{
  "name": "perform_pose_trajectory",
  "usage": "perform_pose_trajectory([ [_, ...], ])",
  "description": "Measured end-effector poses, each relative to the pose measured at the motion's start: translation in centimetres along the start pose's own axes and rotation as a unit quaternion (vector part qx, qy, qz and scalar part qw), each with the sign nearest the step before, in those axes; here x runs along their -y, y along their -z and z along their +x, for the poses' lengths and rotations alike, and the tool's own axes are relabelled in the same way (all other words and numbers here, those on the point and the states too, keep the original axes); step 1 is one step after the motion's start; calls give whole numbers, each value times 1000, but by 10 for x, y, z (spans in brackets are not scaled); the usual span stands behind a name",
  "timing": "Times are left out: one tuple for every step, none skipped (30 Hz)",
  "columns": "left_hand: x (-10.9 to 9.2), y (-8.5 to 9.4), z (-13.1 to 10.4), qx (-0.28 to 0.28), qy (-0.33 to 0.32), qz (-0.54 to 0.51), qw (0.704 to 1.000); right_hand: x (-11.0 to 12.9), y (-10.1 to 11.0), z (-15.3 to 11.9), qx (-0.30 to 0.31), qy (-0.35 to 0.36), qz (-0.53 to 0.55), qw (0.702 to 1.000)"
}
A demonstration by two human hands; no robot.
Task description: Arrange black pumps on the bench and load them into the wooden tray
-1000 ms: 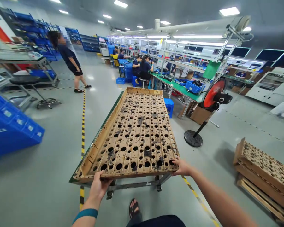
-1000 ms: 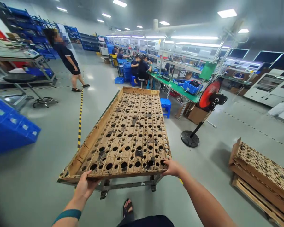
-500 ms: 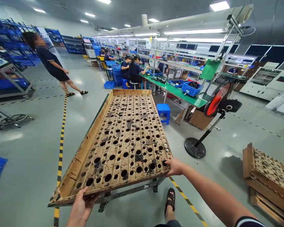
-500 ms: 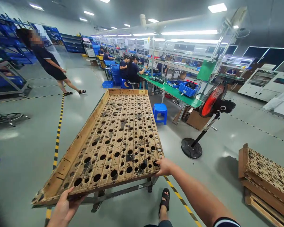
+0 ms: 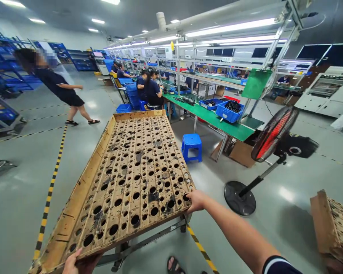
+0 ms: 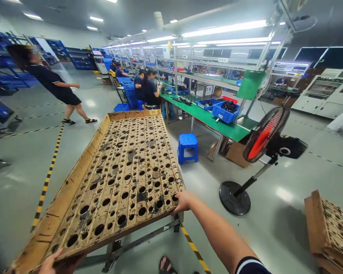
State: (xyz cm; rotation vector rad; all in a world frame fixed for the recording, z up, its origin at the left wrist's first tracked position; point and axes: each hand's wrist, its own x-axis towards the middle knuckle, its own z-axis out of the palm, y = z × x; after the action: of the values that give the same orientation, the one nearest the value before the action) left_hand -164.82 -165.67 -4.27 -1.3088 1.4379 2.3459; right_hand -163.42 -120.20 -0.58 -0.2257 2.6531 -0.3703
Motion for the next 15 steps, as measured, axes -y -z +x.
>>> perform_pose_trajectory([
  [-1,-13,5,2,14,-6,1000,-11,10,11,-4,2,-3,1000],
  [-2,-25,11,9,23,-11,1000,-22,19,22,-7,4,-6,1000],
  [-3,-38,17,18,28,-16,999,-32,28,33,-8,5,-11,1000],
  [-4,-50,24,27,32,-21,999,-42,37,44,-5,7,-15,1000],
  [-4,-62,31,30,34,-27,999,-51,47,56,-1,7,-20,1000],
  [-4,-74,39,34,30,-33,998,-59,56,67,4,7,-25,1000],
  [-4,-85,48,37,21,-39,998,-66,66,79,8,6,-29,1000],
  [-4,-97,58,40,14,-40,998,-73,76,90,12,5,-32,999],
  [-5,-107,68,38,9,-38,999,-79,85,102,14,3,-33,999],
  [-6,-118,78,37,4,-34,999,-85,95,113,14,3,-32,999],
  [-7,-128,89,34,0,-28,999,-91,104,125,13,3,-31,999],
  [-9,-138,99,32,0,-21,999,-96,113,137,12,3,-29,999],
  [-13,-148,108,28,2,-15,999,-102,121,149,12,3,-27,1000],
  [-16,-158,117,23,3,-9,1000,-108,130,161,13,4,-25,1000],
  [-21,-169,124,13,0,-6,1000,-113,138,173,13,5,-23,1000],
])
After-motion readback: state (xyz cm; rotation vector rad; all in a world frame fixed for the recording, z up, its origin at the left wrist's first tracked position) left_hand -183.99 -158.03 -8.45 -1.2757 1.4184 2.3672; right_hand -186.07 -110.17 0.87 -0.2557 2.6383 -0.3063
